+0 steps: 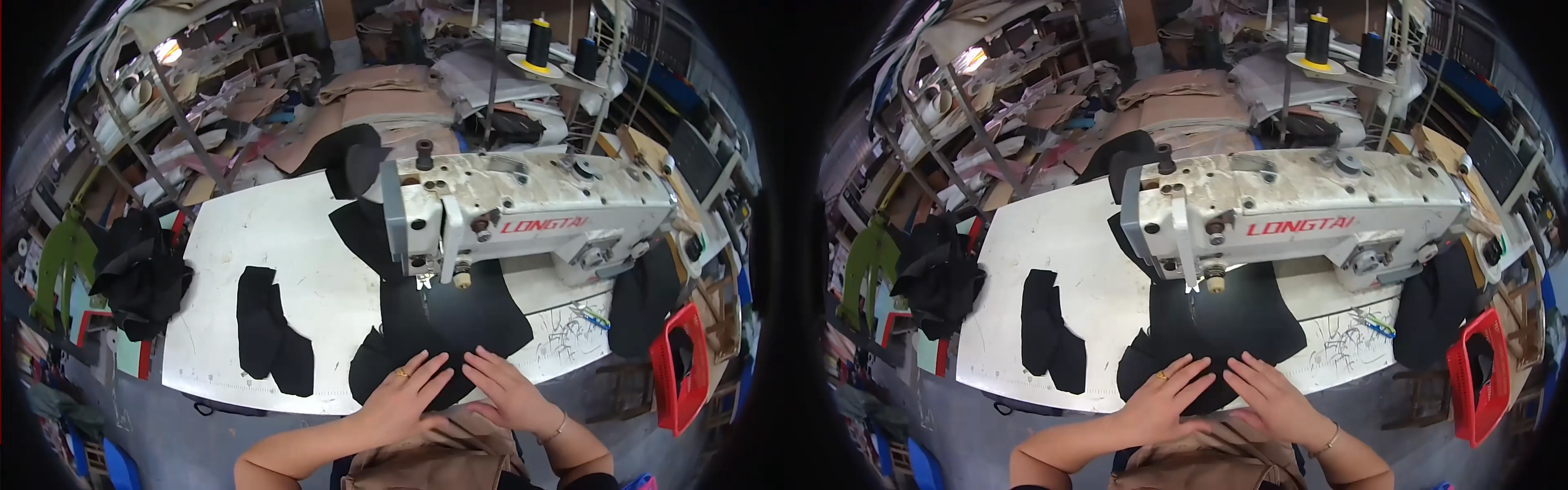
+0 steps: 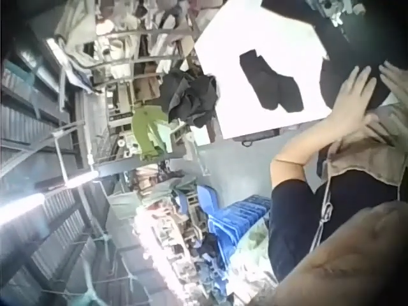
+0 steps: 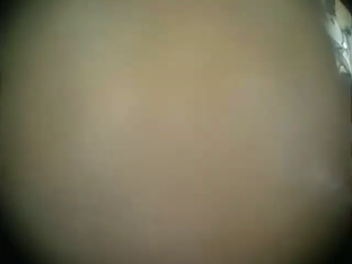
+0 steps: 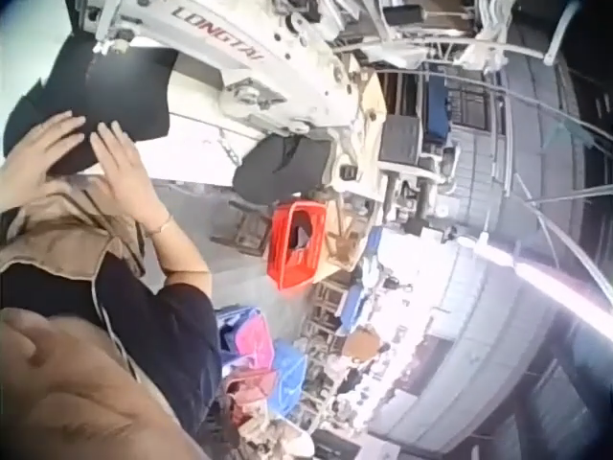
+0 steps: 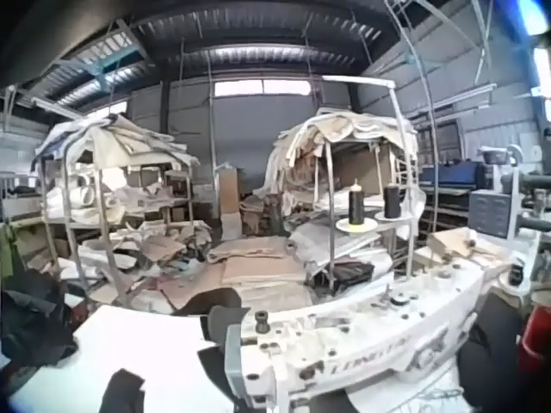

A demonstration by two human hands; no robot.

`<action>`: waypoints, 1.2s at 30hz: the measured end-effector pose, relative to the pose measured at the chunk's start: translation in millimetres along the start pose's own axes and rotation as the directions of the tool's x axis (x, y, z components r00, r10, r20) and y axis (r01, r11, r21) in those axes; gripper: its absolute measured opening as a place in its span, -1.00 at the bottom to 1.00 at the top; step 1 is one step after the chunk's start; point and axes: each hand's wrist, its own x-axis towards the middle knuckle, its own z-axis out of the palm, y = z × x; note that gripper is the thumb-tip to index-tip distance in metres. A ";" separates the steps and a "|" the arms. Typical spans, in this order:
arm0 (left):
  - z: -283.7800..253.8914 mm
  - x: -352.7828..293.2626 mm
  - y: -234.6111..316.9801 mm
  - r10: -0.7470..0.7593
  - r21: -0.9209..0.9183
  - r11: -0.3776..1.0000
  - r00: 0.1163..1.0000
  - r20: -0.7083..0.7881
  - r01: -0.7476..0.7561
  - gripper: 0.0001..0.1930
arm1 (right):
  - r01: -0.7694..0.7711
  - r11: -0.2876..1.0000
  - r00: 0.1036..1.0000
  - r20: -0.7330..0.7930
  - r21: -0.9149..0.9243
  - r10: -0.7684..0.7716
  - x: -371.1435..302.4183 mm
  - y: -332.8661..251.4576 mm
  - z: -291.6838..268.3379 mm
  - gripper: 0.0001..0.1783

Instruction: Stitching together black fabric components of a shoe using an industrial sewing machine.

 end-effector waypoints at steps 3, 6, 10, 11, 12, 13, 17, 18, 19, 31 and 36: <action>9.0 -6.7 -20.3 0.006 -0.032 0.999 0.998 -0.059 -0.008 -0.46 | -0.020 0.999 0.999 -0.033 -0.043 0.019 6.7 3.8 3.9 -0.26; 3.2 6.0 -28.0 -0.215 -0.358 0.926 0.948 -0.236 0.121 -0.82 | 0.095 0.967 0.994 -0.023 -0.238 -0.103 4.9 13.2 7.7 -0.36; -21.6 8.9 -37.9 -0.531 -0.797 0.522 0.847 -0.025 0.304 -0.86 | 0.110 0.917 0.994 0.050 -0.383 -0.099 13.4 2.6 -0.2 -0.42; -18.0 5.2 -45.5 -0.529 -0.794 0.528 0.848 -0.028 0.303 -0.86 | 0.085 0.919 0.996 0.040 -0.386 -0.076 19.2 0.6 2.1 -0.42; -13.4 2.3 -52.5 -0.553 -0.790 0.566 0.819 -0.151 0.237 -0.81 | 0.085 0.916 0.996 0.033 -0.391 -0.078 24.3 -0.5 6.1 -0.42; -10.9 1.3 -56.6 -0.568 -0.777 0.606 0.777 -0.271 0.172 -0.76 | 0.090 0.915 0.996 0.012 -0.394 -0.093 29.9 0.3 11.3 -0.41; -17.3 15.2 -28.5 -0.476 -0.372 0.865 0.788 -0.391 0.338 -0.56 | 0.067 0.937 0.997 0.049 -0.342 -0.053 32.6 10.6 22.3 -0.40; -19.0 18.9 -24.8 -0.395 -0.301 0.908 0.835 -0.382 0.292 -0.41 | 0.075 0.938 0.997 0.050 -0.340 -0.061 31.3 11.2 22.4 -0.40; -25.7 19.3 -21.3 -0.482 -0.281 0.864 0.849 -0.218 0.418 -0.29 | 0.051 0.947 0.998 0.046 -0.318 -0.038 28.7 11.6 21.4 -0.39; -67.2 26.9 -23.1 -0.380 -0.492 0.840 0.895 -0.232 0.229 -0.81 | 0.164 0.956 0.985 0.099 -0.243 -0.143 36.2 1.0 8.7 -0.51; -4.5 9.2 -16.7 -0.040 -0.066 0.997 0.999 -0.032 0.038 -0.60 | 0.221 0.927 0.967 0.194 -0.304 -0.167 34.7 0.2 13.7 -0.57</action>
